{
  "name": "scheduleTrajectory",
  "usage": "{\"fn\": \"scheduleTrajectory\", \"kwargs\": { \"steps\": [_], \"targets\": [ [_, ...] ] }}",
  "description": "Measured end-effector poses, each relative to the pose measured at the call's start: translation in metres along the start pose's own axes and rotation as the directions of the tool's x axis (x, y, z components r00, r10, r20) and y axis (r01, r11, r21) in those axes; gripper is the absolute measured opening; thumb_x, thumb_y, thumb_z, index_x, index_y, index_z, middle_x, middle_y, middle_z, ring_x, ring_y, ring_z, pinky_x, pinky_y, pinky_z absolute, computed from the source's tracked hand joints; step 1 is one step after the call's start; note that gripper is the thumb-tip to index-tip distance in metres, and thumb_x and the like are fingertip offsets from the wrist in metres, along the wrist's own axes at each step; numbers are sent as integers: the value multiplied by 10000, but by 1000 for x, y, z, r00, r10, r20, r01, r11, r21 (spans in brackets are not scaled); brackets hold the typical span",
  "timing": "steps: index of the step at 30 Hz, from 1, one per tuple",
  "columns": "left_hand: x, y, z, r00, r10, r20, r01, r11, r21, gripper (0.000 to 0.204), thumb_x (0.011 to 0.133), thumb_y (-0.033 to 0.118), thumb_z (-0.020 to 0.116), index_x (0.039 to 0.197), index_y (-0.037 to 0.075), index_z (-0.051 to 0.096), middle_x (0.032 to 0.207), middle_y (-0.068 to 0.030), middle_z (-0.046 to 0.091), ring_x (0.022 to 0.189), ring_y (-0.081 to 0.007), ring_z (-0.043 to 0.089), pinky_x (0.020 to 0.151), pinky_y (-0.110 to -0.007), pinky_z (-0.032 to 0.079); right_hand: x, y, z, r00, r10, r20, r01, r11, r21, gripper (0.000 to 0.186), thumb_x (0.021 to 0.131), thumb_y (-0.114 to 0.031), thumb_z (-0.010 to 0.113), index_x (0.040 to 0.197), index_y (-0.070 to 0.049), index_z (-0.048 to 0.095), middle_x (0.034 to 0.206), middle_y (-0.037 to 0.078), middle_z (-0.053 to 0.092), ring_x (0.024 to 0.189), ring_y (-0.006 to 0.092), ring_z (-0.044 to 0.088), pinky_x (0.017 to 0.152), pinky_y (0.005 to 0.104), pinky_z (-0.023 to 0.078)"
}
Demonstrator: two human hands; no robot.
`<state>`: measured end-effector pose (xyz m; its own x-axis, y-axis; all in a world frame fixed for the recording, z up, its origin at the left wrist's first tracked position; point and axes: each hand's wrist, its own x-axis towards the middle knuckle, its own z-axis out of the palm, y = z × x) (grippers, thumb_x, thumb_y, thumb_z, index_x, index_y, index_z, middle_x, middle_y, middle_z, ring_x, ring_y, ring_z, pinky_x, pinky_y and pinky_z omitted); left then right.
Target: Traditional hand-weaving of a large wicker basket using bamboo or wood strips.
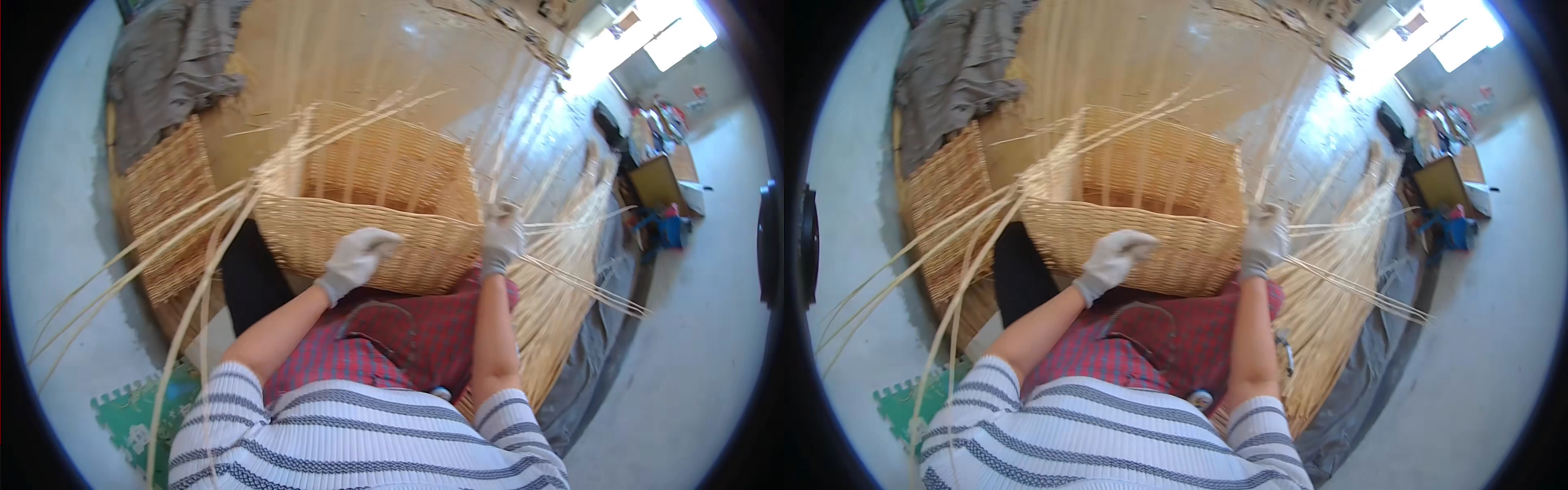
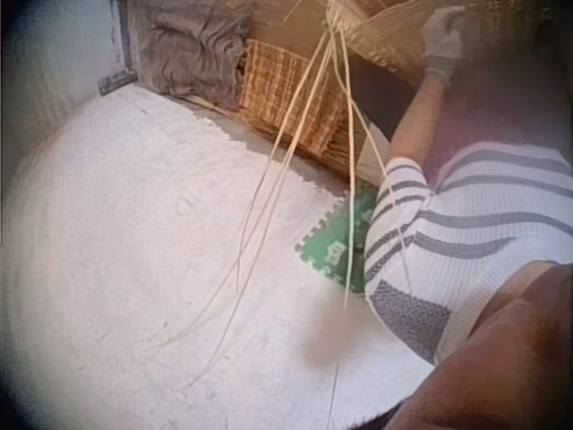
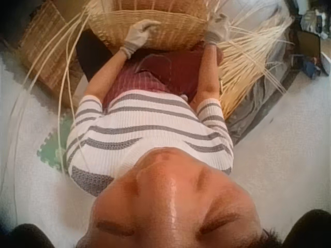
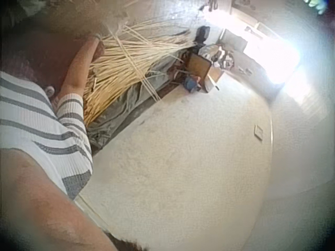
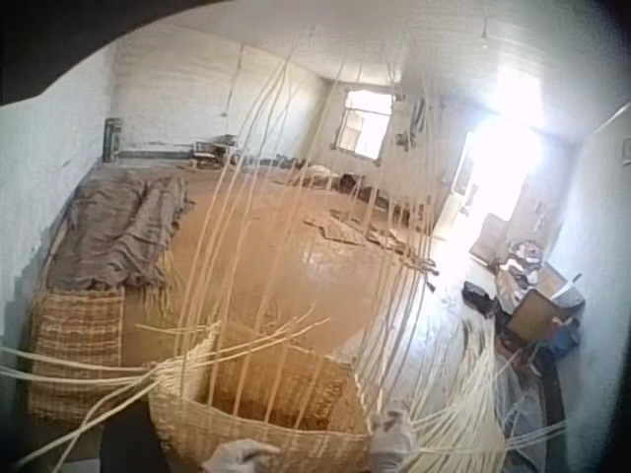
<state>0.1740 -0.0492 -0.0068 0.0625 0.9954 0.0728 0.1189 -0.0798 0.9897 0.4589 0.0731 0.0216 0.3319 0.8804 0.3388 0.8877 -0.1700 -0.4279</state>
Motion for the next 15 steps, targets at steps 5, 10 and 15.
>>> {"fn": "scheduleTrajectory", "kwargs": {
  "steps": [5, 10, 15],
  "targets": [
    [-47, -30, -154, 613, -39, -789, -213, 954, -212, 146, 953, 9, 645, 1097, 0, 660, 870, -35, 668, 705, -87, 603, 628, -233, 507, -72, -75, 7, 913, 47, -405, 256, 707, 659, 321, 956, -5, 562, 1277, -1, 556, 1145, 131, 631, 1081, 217, 588, 1000, 357, 451],
    [-44, 16, -187, 609, 42, -792, -40, 999, 22, 81, 941, 81, 700, 937, 0, 698, 743, -30, 675, 657, -77, 576, 555, -237, 441, -213, -216, 4, 563, -729, 390, 220, 587, 780, 281, 877, -56, 656, 1151, -116, 673, 1061, 144, 690, 983, 317, 670, 869, 368, 544],
    [-69, -37, -177, 683, 99, -724, -27, 993, 111, 161, 928, 125, 715, 1031, 1, 716, 926, -81, 722, 870, -167, 677, 805, -298, 553, -254, -313, -16, 304, -904, 302, 600, 428, 676, 285, 865, -323, 697, 1062, -117, 698, 797, 130, 634, 780, 343, 652, 666, 465, 525]
  ]
}}
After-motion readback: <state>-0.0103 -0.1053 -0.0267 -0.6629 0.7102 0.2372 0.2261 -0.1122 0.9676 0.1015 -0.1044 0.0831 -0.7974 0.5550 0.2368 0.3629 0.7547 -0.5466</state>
